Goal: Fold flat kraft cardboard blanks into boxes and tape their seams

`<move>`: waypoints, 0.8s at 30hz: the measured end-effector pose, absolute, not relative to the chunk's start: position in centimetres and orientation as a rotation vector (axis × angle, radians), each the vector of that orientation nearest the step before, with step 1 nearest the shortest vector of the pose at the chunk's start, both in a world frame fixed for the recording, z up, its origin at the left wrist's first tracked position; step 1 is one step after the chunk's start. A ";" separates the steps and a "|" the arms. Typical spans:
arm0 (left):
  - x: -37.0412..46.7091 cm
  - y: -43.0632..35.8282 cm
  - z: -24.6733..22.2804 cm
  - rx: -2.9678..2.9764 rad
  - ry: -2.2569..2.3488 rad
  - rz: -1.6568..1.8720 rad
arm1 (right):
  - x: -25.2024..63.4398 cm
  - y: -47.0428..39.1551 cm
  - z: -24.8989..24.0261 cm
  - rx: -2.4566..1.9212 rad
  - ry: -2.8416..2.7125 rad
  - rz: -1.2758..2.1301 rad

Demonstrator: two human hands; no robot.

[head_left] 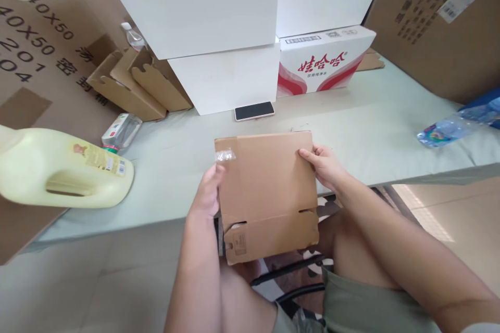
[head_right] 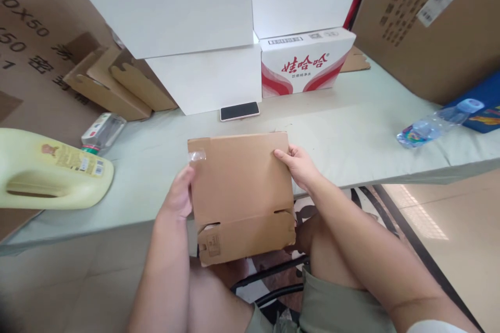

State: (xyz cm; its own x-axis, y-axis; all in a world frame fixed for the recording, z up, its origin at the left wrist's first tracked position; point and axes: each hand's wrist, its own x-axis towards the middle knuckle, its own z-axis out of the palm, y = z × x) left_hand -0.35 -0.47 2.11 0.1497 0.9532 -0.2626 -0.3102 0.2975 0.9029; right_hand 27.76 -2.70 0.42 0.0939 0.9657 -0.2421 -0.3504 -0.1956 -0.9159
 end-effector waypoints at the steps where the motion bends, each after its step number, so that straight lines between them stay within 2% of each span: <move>1: -0.4 -0.5 2.1 0.832 1.038 1.046 | 27.9 -2.7 0.4 -1.170 -0.730 1.432; 4: -0.9 -0.3 1.8 0.800 1.104 1.136 | 28.7 -2.6 0.6 -1.167 -0.679 1.518; 9: -2.2 1.4 0.6 0.590 1.155 1.577 | 30.0 -2.8 1.2 -1.051 -0.757 1.612; 12: -2.2 2.1 0.0 0.457 1.239 1.715 | 28.8 -3.3 1.1 -0.999 -0.842 1.647; 19: -1.0 1.6 1.2 0.401 1.163 1.459 | 27.1 -4.7 1.0 -1.201 -0.723 1.425; 24: -1.2 1.2 2.4 0.399 1.198 1.390 | 32.5 -7.2 4.9 -1.319 -0.549 1.058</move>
